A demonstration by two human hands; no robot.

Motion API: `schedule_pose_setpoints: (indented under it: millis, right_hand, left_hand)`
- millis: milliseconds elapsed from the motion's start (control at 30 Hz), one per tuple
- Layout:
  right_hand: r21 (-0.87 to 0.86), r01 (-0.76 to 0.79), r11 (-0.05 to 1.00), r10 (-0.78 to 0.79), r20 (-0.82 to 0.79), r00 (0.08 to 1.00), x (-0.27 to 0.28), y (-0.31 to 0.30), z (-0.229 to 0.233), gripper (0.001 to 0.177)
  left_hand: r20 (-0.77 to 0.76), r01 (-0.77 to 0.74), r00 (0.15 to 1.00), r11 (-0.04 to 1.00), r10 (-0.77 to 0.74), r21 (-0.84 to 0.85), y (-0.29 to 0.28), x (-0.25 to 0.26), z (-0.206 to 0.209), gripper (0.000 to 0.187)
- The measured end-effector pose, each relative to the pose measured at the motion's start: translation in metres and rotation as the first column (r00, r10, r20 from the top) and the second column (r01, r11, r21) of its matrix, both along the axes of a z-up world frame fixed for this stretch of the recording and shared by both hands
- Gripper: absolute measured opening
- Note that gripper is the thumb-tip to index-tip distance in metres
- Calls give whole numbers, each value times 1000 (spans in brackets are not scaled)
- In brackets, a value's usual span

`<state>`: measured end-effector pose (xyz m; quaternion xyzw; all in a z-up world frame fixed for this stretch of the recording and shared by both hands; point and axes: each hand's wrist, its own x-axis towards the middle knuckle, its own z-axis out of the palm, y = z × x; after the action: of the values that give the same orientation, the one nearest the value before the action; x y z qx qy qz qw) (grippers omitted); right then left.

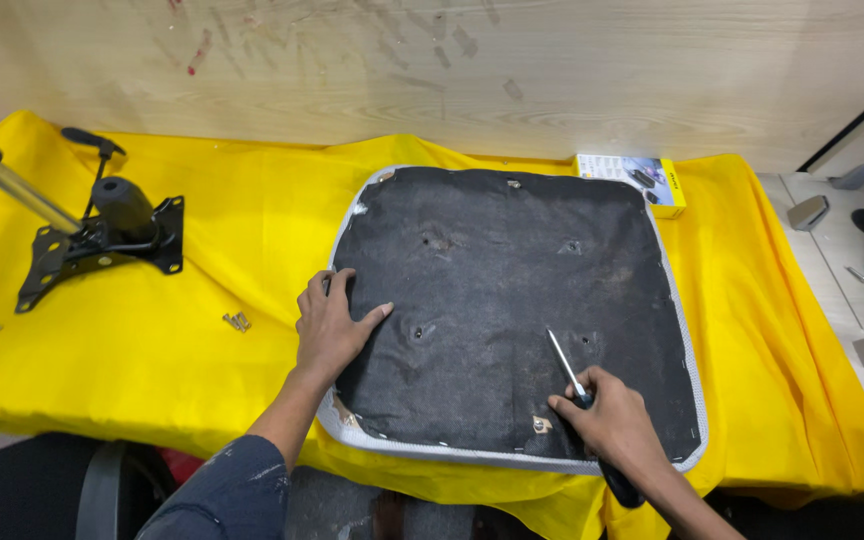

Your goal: The person uses a screwdriver to remove screws from the metal base of an office chair, detaches the base from the seat cushion, and sets the components aside on a yellow-covered table.

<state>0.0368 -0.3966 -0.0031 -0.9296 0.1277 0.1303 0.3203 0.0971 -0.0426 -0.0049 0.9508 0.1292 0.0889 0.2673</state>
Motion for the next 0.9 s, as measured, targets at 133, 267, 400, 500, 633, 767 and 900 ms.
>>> schedule_pose_setpoints:
  millis: [133, 267, 400, 500, 633, 767, 900]
  right_hand:
    - [193, 318, 928, -292, -153, 944, -18, 10, -12, 38]
    - [-78, 285, 955, -289, -46, 956, -3, 7, -15, 39]
    - [-211, 271, 939, -228, 208, 951, 41, -25, -13, 70]
    - [-372, 312, 874, -237, 234, 943, 77, -63, -20, 101]
    - [-392, 334, 857, -277, 197, 941, 118, -110, -37, 109]
    - [-358, 196, 913, -309, -293, 905, 152, -148, -52, 104]
    - [-264, 194, 945, -288, -386, 876, 173, -168, -63, 101]
  left_hand:
    - [-117, 7, 993, 995, -19, -102, 18, 48, -3, 107]
    - [-271, 25, 960, 984, -73, -177, 34, 85, -14, 118]
    - [-350, -22, 934, 965, -74, -263, 49, 108, -28, 126]
    - [-394, -45, 912, 927, -114, -372, 55, 117, -32, 126]
    - [-406, -129, 909, 863, -94, -488, 55, 114, -38, 119]
    - [-396, -184, 918, 852, -30, -490, 49, 114, -39, 115]
    - [-422, -202, 906, 863, -14, -462, 52, 119, -33, 111]
